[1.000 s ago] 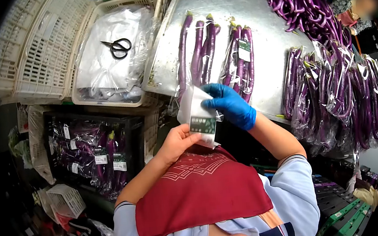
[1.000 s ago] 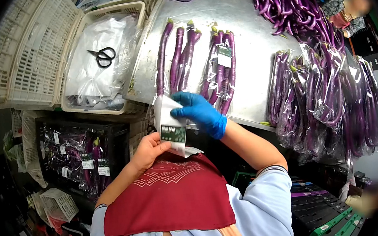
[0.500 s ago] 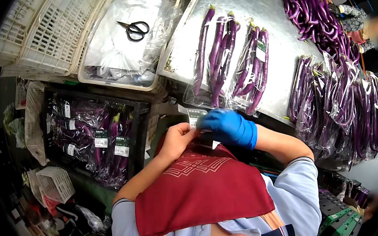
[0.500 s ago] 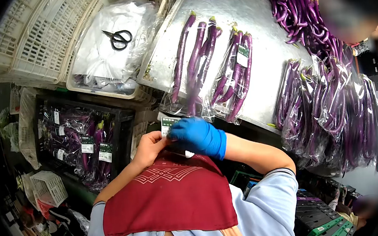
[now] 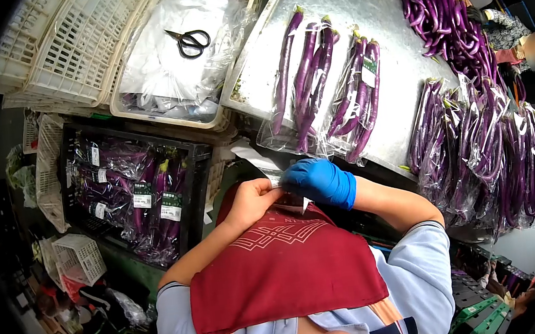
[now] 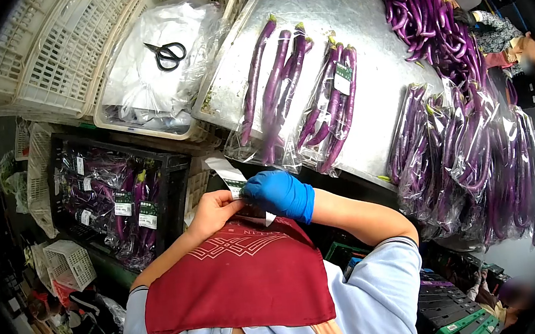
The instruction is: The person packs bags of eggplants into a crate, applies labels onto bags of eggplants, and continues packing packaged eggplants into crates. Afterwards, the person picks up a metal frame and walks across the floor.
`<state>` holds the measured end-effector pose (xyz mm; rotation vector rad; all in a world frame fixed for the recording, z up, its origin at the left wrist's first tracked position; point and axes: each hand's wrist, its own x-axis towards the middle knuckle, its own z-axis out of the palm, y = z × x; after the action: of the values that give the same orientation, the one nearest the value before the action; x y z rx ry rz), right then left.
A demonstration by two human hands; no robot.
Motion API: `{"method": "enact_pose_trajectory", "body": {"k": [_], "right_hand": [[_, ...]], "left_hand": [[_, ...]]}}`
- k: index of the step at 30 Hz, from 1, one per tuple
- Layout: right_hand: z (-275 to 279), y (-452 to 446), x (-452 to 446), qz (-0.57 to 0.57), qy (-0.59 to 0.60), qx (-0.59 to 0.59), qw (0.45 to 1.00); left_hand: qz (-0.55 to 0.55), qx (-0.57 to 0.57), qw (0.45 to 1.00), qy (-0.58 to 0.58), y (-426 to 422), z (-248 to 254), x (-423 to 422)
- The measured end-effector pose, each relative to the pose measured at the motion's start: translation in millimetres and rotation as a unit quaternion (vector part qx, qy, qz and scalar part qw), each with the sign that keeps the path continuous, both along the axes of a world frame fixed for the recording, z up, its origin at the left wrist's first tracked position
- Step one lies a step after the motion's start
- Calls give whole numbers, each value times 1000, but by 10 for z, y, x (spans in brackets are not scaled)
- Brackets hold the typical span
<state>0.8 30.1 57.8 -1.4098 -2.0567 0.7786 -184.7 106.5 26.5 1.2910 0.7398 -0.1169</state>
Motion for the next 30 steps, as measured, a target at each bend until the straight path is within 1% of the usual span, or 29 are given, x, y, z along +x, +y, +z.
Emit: {"method": "enact_pose_trajectory", "body": {"k": [2, 3, 5, 6, 9, 12, 15, 16, 18, 19, 20, 22, 23, 25, 26, 28, 30], "right_hand": [[-44, -6, 6, 18, -15, -6, 1000], [-61, -6, 4, 27, -22, -9, 999], [-43, 4, 10, 51, -81, 1, 995], [-38, 9, 10, 64, -111, 6, 992], [-123, -24, -51, 45, -120, 71, 989], [-37, 16, -26, 43, -99, 26, 994], [-84, 50, 76, 31, 37, -54, 997], [-96, 64, 96, 7, 74, -119, 990], [-113, 94, 145, -40, 146, -246, 957], [-87, 113, 192, -53, 149, -245, 957], [-68, 127, 224, -89, 171, -320, 928], [-73, 147, 271, -30, 135, -263, 955], [-88, 144, 277, -50, 138, -259, 955], [-113, 139, 311, -92, 142, -248, 954], [-85, 183, 375, -138, 165, -238, 947], [-70, 349, 652, -242, 173, -302, 906], [5, 574, 1032, -292, 163, -291, 897]], "left_hand": [[-30, 8, 999, 40, 33, 131, 59], [-15, -18, 999, 23, 9, 116, 72], [18, -68, 997, -12, -51, 56, 91], [6, -63, 998, -11, -55, 37, 91], [-22, -42, 999, -4, -43, 19, 85], [-26, -20, 999, 3, -26, 26, 96], [-16, -25, 1000, 9, -30, -7, 81], [-13, -30, 999, 14, -29, 18, 76], [-6, -42, 999, 15, -24, 58, 73], [-2, -49, 999, 12, -22, 75, 68], [3, -56, 998, 9, -21, 90, 65], [13, -75, 997, 7, -27, 122, 76], [17, -84, 996, 5, -27, 130, 79], [-11, -52, 998, 14, -16, 111, 47], [-27, -34, 999, 15, -17, 93, 46], [-10, -36, 999, 2, -60, 80, 40], [-20, -50, 999, 7, -65, 69, 21]]}}
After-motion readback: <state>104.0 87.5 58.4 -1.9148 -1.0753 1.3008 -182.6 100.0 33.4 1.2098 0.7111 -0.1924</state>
